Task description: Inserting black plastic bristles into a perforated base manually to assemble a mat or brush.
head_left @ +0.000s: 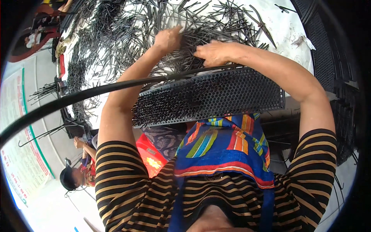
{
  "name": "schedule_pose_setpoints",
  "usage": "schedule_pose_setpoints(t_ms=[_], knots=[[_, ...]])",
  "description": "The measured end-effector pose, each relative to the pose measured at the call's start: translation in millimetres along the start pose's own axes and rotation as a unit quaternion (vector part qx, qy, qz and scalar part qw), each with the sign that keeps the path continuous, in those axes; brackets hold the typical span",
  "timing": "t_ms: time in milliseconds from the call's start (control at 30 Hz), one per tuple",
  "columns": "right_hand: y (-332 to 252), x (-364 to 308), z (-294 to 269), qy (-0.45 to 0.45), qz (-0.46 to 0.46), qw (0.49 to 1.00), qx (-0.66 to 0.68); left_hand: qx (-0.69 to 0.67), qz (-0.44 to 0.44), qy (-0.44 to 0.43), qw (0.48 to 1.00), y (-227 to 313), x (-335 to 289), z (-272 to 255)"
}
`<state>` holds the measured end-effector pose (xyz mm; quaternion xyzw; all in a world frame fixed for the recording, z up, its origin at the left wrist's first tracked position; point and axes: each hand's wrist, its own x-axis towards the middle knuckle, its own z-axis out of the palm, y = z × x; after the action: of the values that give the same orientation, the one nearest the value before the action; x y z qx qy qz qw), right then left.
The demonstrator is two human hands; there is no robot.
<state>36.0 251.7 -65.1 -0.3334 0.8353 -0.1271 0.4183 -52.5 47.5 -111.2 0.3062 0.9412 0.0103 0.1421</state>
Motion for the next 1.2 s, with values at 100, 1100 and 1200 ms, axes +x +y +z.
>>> schedule_pose_setpoints(t_ms=[100, 1100, 1200], knots=[[0, 11, -5, 0.046, 0.000, 0.998, -0.030, -0.038, -0.027, -0.056, 0.997, -13, -15, -12], [64, -28, 41, 0.364, 0.058, 0.918, 0.144, -0.041, -0.134, 0.030, 0.990, 49, 6, -5], [76, -28, 47, 0.378, 0.059, 0.911, 0.156, -0.015, -0.096, 0.024, 0.995, 50, 8, -6]])
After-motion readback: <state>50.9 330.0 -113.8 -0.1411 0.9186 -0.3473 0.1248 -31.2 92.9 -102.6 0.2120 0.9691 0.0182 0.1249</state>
